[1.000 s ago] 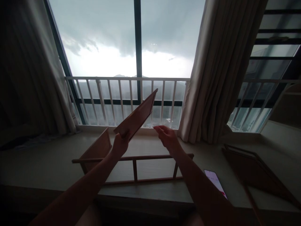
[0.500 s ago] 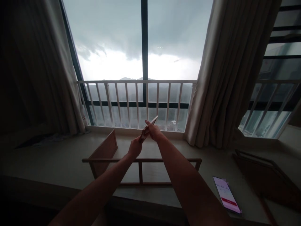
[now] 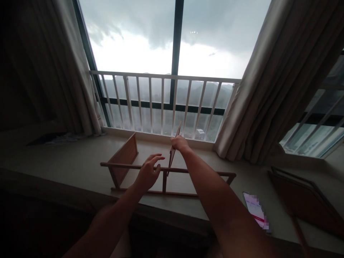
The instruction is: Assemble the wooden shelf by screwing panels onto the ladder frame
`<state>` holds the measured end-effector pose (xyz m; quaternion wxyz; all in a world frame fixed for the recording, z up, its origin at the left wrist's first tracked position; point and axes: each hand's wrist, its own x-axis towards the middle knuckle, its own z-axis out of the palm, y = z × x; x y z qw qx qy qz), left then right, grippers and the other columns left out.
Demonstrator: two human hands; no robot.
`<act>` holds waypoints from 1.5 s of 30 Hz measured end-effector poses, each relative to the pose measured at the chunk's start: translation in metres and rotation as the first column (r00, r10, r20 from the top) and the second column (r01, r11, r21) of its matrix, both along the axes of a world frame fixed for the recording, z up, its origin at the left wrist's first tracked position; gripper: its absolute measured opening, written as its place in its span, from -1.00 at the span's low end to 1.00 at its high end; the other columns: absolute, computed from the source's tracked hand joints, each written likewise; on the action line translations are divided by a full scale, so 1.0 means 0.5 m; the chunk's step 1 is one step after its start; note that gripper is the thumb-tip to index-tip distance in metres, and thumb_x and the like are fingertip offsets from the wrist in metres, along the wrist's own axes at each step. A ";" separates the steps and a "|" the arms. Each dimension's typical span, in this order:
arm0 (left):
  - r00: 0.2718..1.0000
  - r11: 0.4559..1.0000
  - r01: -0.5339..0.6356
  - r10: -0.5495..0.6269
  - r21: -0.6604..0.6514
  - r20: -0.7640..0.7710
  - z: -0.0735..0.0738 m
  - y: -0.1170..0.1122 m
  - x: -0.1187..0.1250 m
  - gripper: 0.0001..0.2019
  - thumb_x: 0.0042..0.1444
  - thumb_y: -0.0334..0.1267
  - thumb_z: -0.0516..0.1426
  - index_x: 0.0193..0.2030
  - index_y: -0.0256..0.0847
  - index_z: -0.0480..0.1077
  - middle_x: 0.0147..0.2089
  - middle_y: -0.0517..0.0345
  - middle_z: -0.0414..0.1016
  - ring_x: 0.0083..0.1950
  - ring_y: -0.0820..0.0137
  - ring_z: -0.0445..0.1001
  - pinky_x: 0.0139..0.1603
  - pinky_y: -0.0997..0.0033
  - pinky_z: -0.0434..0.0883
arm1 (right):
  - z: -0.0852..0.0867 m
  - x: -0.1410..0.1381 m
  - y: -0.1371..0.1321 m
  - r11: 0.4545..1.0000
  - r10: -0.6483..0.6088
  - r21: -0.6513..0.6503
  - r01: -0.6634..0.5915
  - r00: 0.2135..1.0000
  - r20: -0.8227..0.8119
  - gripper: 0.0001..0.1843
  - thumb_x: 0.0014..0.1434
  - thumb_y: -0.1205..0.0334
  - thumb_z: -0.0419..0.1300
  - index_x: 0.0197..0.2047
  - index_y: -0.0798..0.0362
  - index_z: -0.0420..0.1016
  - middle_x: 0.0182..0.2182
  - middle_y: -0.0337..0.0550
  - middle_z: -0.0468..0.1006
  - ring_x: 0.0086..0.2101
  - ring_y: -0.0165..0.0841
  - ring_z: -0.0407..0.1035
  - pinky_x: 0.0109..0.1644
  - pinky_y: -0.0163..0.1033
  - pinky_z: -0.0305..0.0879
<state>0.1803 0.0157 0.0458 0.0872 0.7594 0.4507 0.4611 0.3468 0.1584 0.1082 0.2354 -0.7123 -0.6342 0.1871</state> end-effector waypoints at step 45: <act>0.955 0.999 0.034 -0.039 -0.024 -0.294 -0.070 0.022 -0.044 -0.66 0.23 -0.36 0.01 0.04 0.04 0.47 -0.09 0.17 0.58 -0.06 0.35 0.49 -0.01 0.34 0.30 | -0.165 -0.082 -0.021 0.953 0.286 -0.148 -0.266 0.949 0.134 -0.71 0.15 0.12 0.08 -0.41 0.16 0.49 -0.44 -0.03 0.54 -0.43 -0.34 0.36 -0.42 -0.32 0.09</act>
